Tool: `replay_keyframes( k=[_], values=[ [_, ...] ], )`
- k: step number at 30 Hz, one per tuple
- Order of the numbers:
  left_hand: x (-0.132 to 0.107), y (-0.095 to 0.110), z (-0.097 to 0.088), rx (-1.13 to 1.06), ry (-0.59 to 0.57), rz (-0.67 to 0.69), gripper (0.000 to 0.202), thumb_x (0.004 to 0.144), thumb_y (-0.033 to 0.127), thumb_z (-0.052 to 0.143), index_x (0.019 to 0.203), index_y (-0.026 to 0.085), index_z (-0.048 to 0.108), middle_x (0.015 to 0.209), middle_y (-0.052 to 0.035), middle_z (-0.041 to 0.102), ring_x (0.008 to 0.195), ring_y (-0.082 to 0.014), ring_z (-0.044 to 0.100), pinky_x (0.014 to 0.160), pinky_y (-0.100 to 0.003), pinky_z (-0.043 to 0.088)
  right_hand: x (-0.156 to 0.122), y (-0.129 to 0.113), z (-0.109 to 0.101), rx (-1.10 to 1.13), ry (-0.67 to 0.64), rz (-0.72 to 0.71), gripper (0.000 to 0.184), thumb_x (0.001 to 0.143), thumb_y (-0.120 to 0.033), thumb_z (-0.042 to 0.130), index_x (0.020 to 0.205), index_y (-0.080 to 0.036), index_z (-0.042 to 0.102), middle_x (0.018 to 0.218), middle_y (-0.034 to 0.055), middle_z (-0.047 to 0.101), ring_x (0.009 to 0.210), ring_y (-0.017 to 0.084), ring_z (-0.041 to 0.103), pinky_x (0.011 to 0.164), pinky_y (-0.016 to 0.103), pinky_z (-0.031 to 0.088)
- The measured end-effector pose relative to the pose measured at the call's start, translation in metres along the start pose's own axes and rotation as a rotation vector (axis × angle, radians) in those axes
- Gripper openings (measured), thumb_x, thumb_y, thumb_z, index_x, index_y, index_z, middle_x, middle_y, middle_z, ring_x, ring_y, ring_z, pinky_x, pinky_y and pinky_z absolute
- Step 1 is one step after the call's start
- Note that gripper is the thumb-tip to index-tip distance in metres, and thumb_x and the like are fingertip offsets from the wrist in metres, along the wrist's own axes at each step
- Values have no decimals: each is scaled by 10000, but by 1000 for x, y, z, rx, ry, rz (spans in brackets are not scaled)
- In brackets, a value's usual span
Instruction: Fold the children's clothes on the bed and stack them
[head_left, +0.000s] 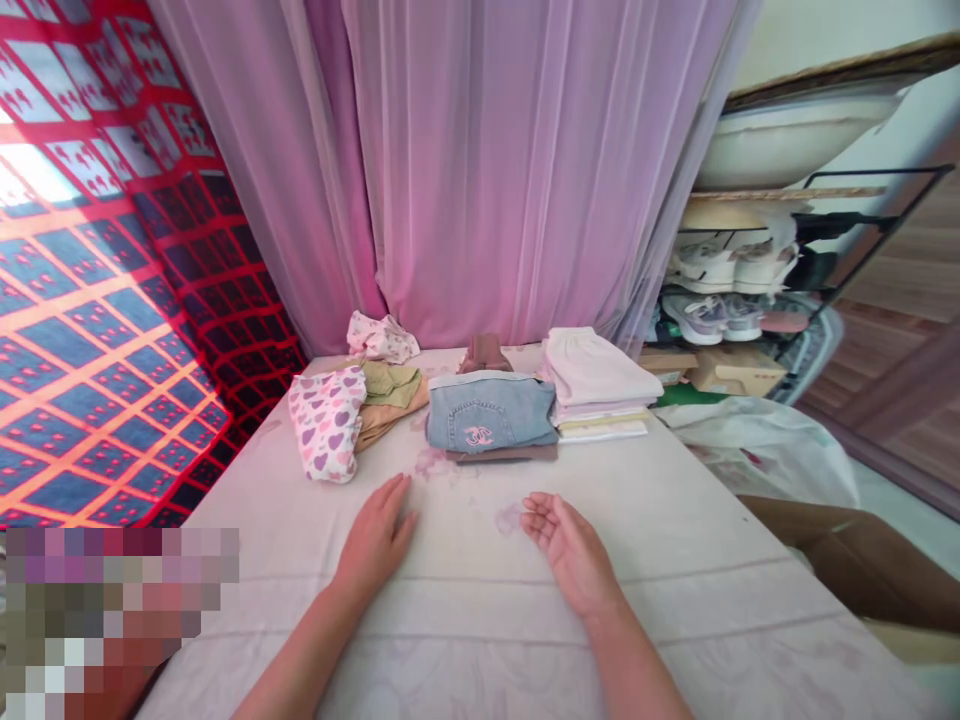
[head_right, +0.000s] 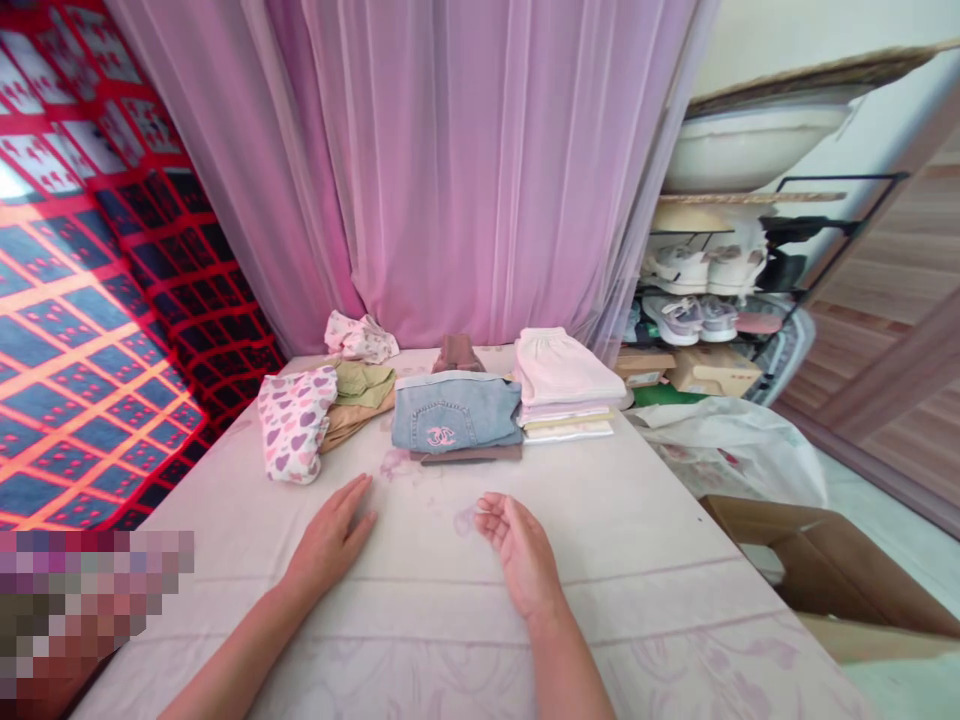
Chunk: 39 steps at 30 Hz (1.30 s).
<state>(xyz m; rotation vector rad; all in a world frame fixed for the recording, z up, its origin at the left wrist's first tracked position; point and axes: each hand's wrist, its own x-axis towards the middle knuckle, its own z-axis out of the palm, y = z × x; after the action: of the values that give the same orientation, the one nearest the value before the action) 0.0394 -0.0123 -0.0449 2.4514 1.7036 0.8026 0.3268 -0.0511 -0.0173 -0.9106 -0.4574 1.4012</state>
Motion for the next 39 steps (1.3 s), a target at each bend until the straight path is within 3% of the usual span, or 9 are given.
replay_keyframes(
  k=[7, 15, 24, 31, 35, 39],
  values=[
    [8, 6, 6, 65, 23, -70, 366, 880, 285, 454, 1192, 177, 610, 1312, -127, 575, 1255, -301, 483, 1055, -498, 399, 6, 4, -11, -35, -24, -4, 402, 591, -494, 820, 838, -186, 745, 866, 79, 730, 759, 172, 649, 788, 335, 529],
    [9, 22, -6, 78, -67, -133, 360, 872, 254, 477, 1199, 173, 604, 1319, -121, 567, 1266, -281, 458, 1088, -459, 341, 11, 6, -18, -30, -42, -5, 387, 580, -452, 828, 845, -186, 737, 872, 71, 733, 777, 171, 660, 801, 323, 549],
    [7, 38, -23, 90, -202, -186, 376, 905, 209, 406, 1236, 170, 580, 1361, -105, 540, 1284, -257, 450, 1104, -433, 308, 21, 3, -27, 76, 6, 28, 146, 723, -294, 675, 846, -218, 697, 825, 12, 719, 768, 131, 667, 793, 295, 561],
    [-38, 41, -41, 97, -283, -216, 482, 919, 376, 427, 1368, 205, 464, 1479, -84, 412, 1375, -268, 333, 1142, -432, 244, 21, 5, -29, 39, 61, 0, 104, 738, -264, 640, 818, -206, 671, 773, 10, 712, 712, 120, 668, 725, 266, 572],
    [-67, 44, -52, 114, -258, -274, 502, 930, 410, 398, 1386, 207, 446, 1493, -97, 389, 1391, -278, 309, 1148, -467, 227, 14, 10, -21, -126, 24, -78, 218, 655, -331, 727, 795, -175, 666, 725, 27, 708, 665, 137, 663, 682, 271, 568],
    [-80, 50, -59, 141, -223, -309, 494, 929, 395, 401, 1380, 203, 459, 1484, -106, 403, 1386, -284, 322, 1139, -478, 245, 2, 10, -7, -317, -16, -112, 363, 535, -412, 799, 761, -158, 674, 704, 34, 708, 630, 159, 655, 647, 298, 563]
  ],
)
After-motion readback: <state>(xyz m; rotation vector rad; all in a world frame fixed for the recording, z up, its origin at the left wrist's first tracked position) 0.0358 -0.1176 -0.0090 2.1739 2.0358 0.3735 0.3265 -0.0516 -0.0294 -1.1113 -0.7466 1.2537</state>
